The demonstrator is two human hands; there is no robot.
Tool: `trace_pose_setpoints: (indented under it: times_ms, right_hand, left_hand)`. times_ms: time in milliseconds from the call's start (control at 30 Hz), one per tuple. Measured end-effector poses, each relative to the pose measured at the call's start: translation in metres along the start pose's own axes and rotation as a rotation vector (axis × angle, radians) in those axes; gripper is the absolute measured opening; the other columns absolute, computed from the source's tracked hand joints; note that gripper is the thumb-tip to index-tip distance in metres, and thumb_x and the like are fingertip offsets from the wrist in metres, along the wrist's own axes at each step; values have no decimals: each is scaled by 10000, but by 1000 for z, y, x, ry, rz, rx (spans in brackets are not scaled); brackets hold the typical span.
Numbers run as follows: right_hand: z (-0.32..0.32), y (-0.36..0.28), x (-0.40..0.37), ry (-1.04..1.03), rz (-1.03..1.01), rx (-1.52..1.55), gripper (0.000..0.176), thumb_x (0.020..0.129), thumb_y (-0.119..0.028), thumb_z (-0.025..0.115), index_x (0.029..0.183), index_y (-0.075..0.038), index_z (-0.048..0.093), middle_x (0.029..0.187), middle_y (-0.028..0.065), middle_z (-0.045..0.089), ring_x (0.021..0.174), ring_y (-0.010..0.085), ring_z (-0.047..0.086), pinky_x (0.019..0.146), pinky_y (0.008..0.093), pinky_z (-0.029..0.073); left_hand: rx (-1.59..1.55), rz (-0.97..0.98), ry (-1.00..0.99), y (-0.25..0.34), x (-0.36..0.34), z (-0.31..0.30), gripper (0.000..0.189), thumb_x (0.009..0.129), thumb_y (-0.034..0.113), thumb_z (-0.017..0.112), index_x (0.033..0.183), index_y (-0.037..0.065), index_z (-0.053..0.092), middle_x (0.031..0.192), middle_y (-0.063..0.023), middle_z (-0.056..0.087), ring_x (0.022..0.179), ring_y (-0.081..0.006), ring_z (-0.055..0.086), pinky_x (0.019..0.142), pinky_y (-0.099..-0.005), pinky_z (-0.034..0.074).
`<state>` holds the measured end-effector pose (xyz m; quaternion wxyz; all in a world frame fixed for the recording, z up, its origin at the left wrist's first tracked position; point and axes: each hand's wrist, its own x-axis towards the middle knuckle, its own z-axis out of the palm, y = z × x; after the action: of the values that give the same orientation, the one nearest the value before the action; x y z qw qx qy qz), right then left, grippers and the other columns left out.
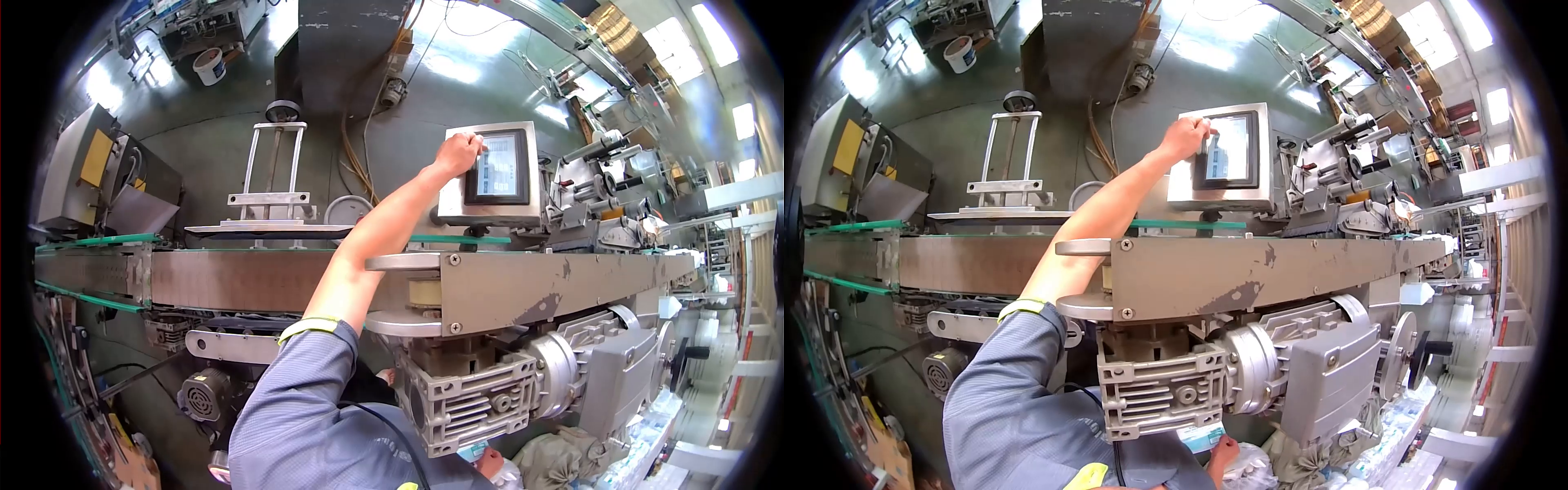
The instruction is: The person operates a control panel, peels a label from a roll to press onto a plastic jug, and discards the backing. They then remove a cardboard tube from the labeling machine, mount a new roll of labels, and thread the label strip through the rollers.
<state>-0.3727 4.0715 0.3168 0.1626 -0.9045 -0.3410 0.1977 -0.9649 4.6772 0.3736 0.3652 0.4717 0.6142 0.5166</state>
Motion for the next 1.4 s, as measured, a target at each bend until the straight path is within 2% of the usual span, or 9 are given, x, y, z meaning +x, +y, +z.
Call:
trace_pose_setpoints:
  times_ms: [67, 467, 667, 867, 933, 1067, 1200, 1300, 1400]
  right_hand:
    - [-6, -13, -15, 42, 37, 31, 369, 818, -255, 683, 762, 110, 698, 649, 200, 692, 605, 256, 665, 619, 434, 510]
    - [-1, 53, -32, 17, 57, -137, 351, 847, -219, 659, 802, 127, 697, 662, 174, 678, 587, 209, 615, 582, 391, 489]
    - [6, 0, 4, -24, -105, -93, 355, 852, -233, 672, 801, 117, 707, 659, 168, 683, 628, 213, 652, 583, 391, 500]
    - [29, 16, 57, 48, -273, 6, 252, 864, -218, 691, 886, 26, 748, 779, 157, 727, 710, 222, 684, 688, 394, 542]
    - [19, 20, 58, 95, -231, 94, 188, 881, -151, 687, 939, 22, 732, 738, 108, 691, 674, 165, 635, 664, 345, 528]
    - [-26, 36, 45, 122, -185, 445, 211, 927, -150, 715, 1028, 35, 714, 823, 83, 720, 696, 158, 656, 676, 316, 535]
    - [-101, 96, 41, 5, -25, 1097, 190, 1022, -108, 644, 1109, 55, 689, 910, 28, 724, 759, 83, 647, 695, 251, 536]
    - [-191, 155, 57, 13, 51, 1333, 164, 1018, -113, 653, 1093, 24, 702, 934, 12, 720, 814, 69, 635, 748, 235, 510]
    - [-248, 227, 81, 147, 71, 1461, 178, 1034, -113, 618, 1133, 21, 682, 978, 33, 719, 837, 94, 657, 748, 239, 528]
  left_hand:
    - [-16, 21, -2, -2, -2, 0, 451, 1047, 379, 465, 886, 51, 729, 1060, -65, 789, 924, -246, 725, 876, -390, 536]
    - [-1009, 9, 452, 47, -60, -93, 337, 1057, 197, 497, 750, 85, 579, 860, -137, 780, 477, -50, 392, 440, -258, 336]
    - [-1361, 329, 684, 82, -216, -155, 333, 1079, 188, 488, 759, 132, 413, 702, 13, 408, 572, -80, 340, 454, -250, 228]
    - [-7, 271, 822, 58, -405, -115, 378, 1112, 190, 432, 748, 106, 376, 673, 32, 326, 563, -68, 282, 508, -262, 229]
    - [-421, -40, 1015, 33, -460, -66, 405, 1119, 210, 441, 731, 103, 399, 672, 27, 372, 562, -71, 314, 523, -254, 248]
    - [-126, 219, 277, 39, -540, 40, 454, 1120, 266, 472, 697, 101, 449, 624, 25, 412, 570, -70, 358, 524, -259, 258]
    - [80, -166, -547, 79, -612, 216, 164, 1016, 176, 619, 993, 16, 651, 833, 12, 631, 758, -84, 580, 638, -274, 474]
    - [-72, -312, -1087, 72, -672, 365, 723, 975, 438, 701, 1503, 34, 417, 1441, -151, 586, 1231, -216, 619, 955, -377, 537]
    - [-385, -511, -1360, 123, -725, 487, 793, 937, 445, 764, 1514, 33, 409, 1454, -120, 574, 1303, -241, 583, 1061, -425, 494]
